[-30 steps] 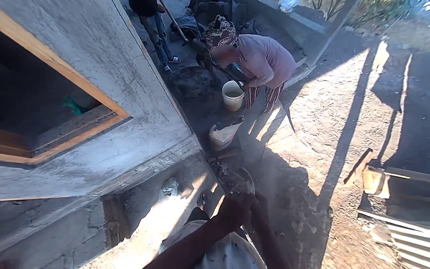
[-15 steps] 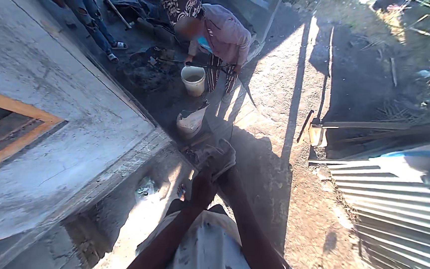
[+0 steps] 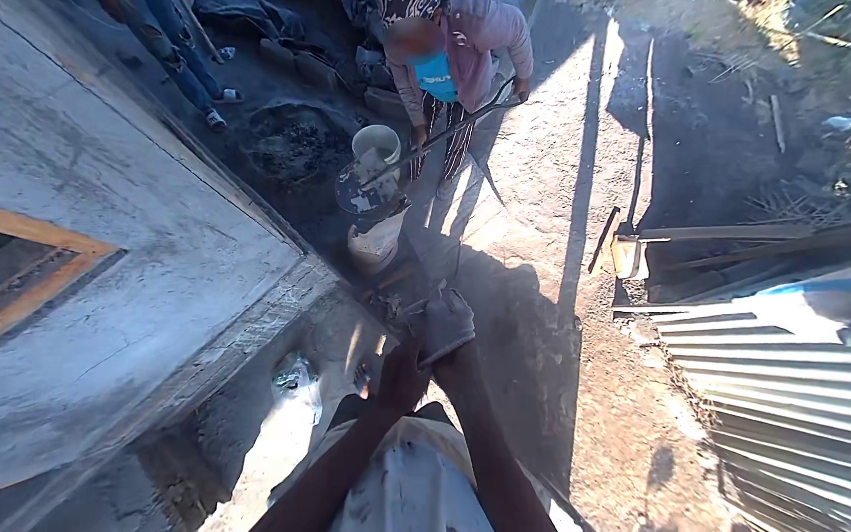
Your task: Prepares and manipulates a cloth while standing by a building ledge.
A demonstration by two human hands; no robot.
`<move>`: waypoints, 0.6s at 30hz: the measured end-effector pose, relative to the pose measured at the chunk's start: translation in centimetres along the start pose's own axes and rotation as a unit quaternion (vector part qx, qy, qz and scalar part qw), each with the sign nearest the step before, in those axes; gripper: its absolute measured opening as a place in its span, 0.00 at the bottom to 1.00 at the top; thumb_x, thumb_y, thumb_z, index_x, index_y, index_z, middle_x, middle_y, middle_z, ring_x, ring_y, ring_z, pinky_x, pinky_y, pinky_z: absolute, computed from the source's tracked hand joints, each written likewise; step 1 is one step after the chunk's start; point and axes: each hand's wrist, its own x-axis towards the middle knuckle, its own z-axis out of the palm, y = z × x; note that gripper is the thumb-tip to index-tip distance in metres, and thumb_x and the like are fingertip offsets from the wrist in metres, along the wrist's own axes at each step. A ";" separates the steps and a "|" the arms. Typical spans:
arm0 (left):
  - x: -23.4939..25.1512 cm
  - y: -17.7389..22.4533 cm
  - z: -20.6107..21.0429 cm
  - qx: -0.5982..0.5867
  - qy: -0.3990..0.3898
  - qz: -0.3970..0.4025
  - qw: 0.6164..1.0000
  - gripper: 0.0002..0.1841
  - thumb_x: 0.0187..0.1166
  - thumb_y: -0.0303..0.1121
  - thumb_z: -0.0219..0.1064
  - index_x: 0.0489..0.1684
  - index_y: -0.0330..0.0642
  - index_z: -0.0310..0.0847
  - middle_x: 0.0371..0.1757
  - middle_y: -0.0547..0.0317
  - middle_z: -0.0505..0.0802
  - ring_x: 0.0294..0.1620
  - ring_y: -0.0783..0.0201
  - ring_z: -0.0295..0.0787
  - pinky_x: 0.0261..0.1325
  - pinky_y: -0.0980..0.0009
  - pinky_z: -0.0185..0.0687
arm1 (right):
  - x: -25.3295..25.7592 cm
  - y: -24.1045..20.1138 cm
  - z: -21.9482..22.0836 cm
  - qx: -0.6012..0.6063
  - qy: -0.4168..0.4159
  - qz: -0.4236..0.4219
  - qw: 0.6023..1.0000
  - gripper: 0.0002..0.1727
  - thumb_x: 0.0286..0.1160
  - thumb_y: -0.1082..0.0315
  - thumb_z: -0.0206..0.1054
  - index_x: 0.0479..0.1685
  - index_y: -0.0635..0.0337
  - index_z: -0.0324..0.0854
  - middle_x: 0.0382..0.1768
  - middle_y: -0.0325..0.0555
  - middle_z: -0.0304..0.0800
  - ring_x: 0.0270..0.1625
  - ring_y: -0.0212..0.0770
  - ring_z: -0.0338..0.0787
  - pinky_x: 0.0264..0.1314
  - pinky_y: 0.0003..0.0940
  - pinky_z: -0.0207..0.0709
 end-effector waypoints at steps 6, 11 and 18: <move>-0.1 0.3 0.2 -0.006 0.028 0.035 0.999 0.10 0.72 0.28 0.70 0.44 0.30 0.86 0.42 0.41 0.91 0.44 0.46 0.90 0.51 0.50 0.85 | -0.2 -0.6 -0.1 -0.006 -0.059 -0.006 0.998 0.30 0.96 0.47 0.31 0.58 0.55 0.78 0.48 0.48 0.92 0.53 0.44 0.93 0.56 0.44 0.88; -0.4 0.2 0.4 -0.001 0.011 0.046 0.999 0.09 0.73 0.29 0.69 0.42 0.30 0.85 0.42 0.40 0.90 0.44 0.45 0.89 0.51 0.50 0.84 | 0.3 -0.1 -0.1 -0.033 -0.037 -0.041 0.998 0.29 0.97 0.49 0.30 0.60 0.55 0.76 0.47 0.47 0.91 0.52 0.42 0.92 0.55 0.42 0.87; -0.5 -0.3 0.7 -0.002 0.021 0.082 0.996 0.07 0.71 0.27 0.69 0.39 0.31 0.85 0.41 0.41 0.90 0.41 0.46 0.90 0.48 0.51 0.86 | -0.1 -0.1 0.4 -0.090 -0.054 -0.056 0.993 0.29 0.97 0.49 0.31 0.66 0.53 0.76 0.51 0.47 0.91 0.55 0.41 0.92 0.57 0.43 0.87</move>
